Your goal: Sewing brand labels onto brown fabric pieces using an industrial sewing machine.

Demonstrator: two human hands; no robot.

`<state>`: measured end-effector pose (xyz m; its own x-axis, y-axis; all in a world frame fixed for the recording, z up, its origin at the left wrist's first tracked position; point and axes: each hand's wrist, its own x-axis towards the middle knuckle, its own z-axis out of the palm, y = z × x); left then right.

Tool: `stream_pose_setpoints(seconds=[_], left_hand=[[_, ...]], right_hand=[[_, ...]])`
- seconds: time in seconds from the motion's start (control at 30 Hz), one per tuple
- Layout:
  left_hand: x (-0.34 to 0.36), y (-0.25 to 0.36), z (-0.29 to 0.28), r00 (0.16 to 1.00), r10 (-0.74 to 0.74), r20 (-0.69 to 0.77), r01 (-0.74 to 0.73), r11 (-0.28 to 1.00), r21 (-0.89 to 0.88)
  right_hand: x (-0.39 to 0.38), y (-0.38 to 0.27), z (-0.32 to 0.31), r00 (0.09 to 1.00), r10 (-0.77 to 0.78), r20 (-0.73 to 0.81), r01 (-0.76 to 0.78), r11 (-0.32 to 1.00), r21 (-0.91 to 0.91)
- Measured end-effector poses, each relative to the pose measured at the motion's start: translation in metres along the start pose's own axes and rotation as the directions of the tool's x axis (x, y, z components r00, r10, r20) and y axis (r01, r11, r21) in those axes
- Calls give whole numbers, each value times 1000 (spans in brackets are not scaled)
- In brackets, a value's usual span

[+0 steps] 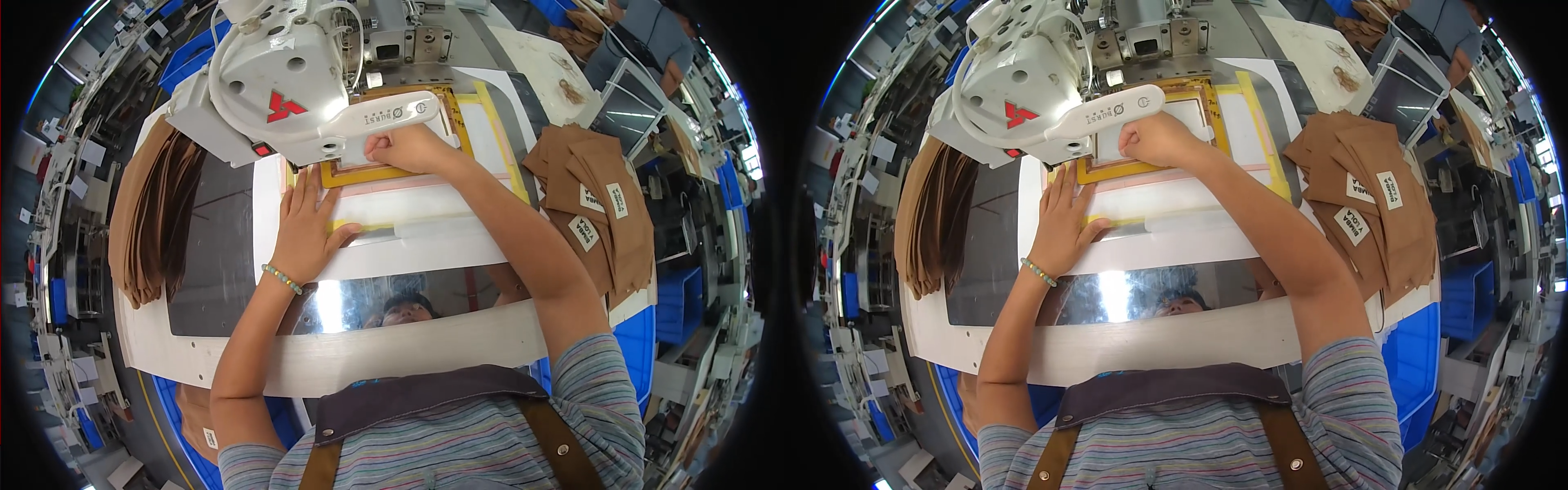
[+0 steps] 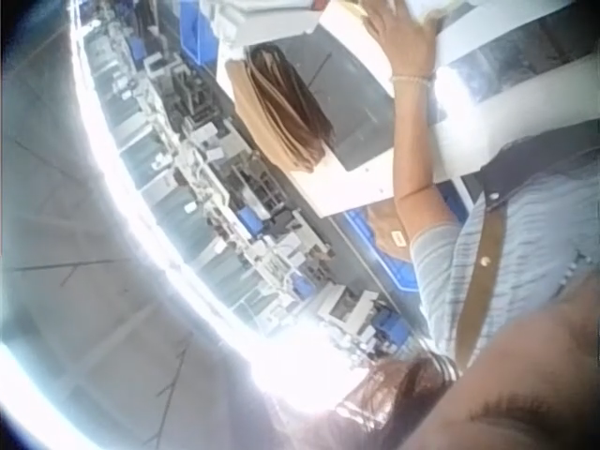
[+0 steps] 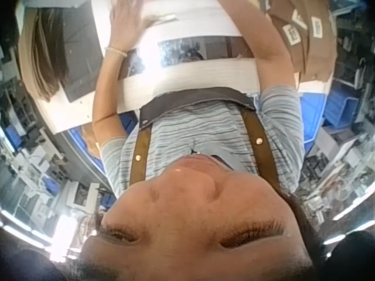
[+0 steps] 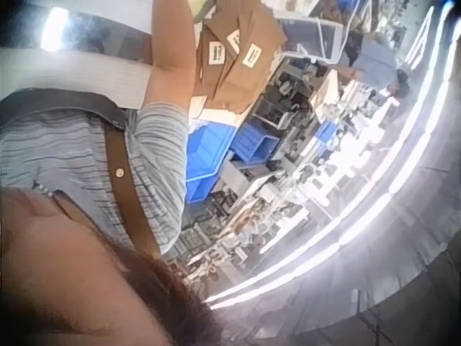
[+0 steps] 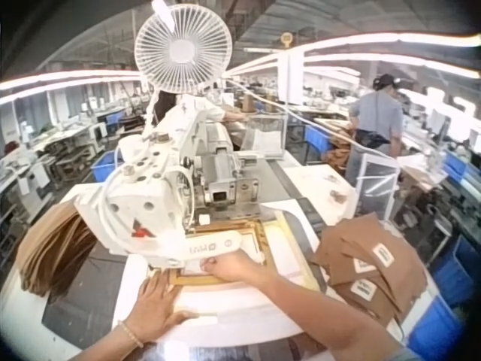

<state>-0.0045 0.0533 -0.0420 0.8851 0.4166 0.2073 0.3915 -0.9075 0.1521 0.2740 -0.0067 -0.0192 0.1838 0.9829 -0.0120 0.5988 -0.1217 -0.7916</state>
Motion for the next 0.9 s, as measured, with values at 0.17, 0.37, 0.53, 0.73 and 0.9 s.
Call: stream_pose_setpoints(seconds=[0.17, 0.37, 0.53, 0.73, 0.9], left_hand=[[4, -4, 6, 1000, -1, 31, 0, 1000, 16], [5, -5, 5, 1000, 14, -26, -15, 1000, -10], [5, -3, 6, 999, 24, -31, -23, 1000, 21], [5, -1, 5, 999, -2, -32, 3, 999, 39], [5, -1, 4, 999, -6, -50, 7, 1000, 20]], right_hand=[[0, -3, 5, 1000, -6, -8, 5, 1000, -22], [4, 4, -62, 997, -3, 72, 17, 982, -188], [-13, 22, -113, 938, 201, 282, -79, 917, -390], [-18, 31, -106, 969, 102, 226, -28, 950, -310], [-21, 30, -103, 972, 101, 212, -16, 930, -368]])
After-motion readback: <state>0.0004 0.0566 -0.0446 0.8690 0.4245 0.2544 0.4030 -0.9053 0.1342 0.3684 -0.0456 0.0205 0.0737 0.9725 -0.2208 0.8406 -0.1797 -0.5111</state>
